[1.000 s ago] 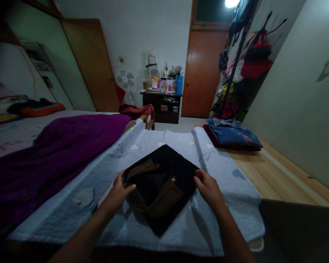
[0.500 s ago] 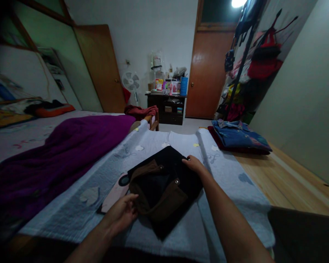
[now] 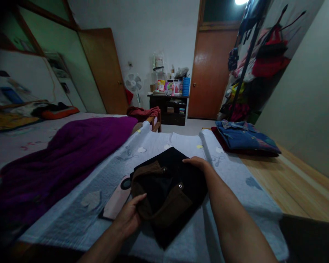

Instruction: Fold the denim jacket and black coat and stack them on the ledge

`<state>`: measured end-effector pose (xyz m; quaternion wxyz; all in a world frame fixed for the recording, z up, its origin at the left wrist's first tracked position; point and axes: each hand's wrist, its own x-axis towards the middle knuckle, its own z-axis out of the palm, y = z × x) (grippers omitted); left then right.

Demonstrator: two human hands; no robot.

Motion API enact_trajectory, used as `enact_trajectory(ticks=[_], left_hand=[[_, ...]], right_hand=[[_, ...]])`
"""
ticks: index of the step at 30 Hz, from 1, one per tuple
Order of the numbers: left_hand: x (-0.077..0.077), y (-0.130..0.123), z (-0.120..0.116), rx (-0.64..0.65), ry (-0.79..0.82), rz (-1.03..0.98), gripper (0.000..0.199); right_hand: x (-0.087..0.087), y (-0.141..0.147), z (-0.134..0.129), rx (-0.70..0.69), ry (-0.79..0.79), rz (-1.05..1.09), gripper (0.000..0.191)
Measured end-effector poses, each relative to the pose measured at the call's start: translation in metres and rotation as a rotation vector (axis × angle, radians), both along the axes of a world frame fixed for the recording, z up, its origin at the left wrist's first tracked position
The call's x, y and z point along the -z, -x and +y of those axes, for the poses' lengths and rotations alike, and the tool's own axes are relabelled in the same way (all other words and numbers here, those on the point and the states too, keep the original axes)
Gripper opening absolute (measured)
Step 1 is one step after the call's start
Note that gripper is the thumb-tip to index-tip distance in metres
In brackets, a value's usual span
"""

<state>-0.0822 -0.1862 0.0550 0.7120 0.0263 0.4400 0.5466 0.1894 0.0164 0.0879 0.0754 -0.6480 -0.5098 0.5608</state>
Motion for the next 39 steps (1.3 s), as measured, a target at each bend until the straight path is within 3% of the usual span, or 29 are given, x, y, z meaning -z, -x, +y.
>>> enact_trajectory(ticks=[5, 9, 12, 20, 25, 29, 32, 34, 37, 39], left_hand=[[-0.002, -0.001, 0.0, -0.08, -0.163, 0.127, 0.052], [-0.015, 0.008, 0.01, -0.016, -0.198, 0.205, 0.049], [-0.027, 0.02, 0.028, 0.064, -0.21, 0.283, 0.044], [-0.062, 0.064, 0.127, 0.582, -0.288, 0.476, 0.042], [-0.074, 0.062, 0.183, 0.753, -0.27, 0.705, 0.039], [-0.073, 0.05, 0.209, 0.819, -0.332, 0.966, 0.036], [-0.058, 0.044, 0.219, 0.804, -0.328, 1.205, 0.027], [-0.046, 0.043, 0.221, 0.779, -0.308, 1.283, 0.026], [-0.033, 0.051, 0.222, 0.744, -0.291, 1.396, 0.029], [-0.028, 0.058, 0.221, 0.746, -0.287, 1.468, 0.025]], right_hand=[[-0.015, -0.009, -0.013, 0.038, 0.005, 0.117, 0.032], [-0.033, -0.024, -0.04, 0.134, -0.036, 0.176, 0.028], [-0.036, -0.034, -0.069, 0.235, -0.036, 0.309, 0.026], [-0.007, -0.024, -0.154, 0.394, -0.174, 0.622, 0.033], [0.008, 0.005, -0.189, 0.481, -0.205, 0.632, 0.043], [0.025, 0.022, -0.207, 0.495, -0.225, 0.664, 0.053], [0.039, 0.019, -0.214, 0.392, -0.233, 0.49, 0.056], [0.04, 0.007, -0.214, 0.276, -0.351, 0.201, 0.047], [0.022, -0.008, -0.207, 0.153, -0.674, -0.315, 0.027], [0.002, -0.005, -0.198, 0.155, -0.827, -0.488, 0.024]])
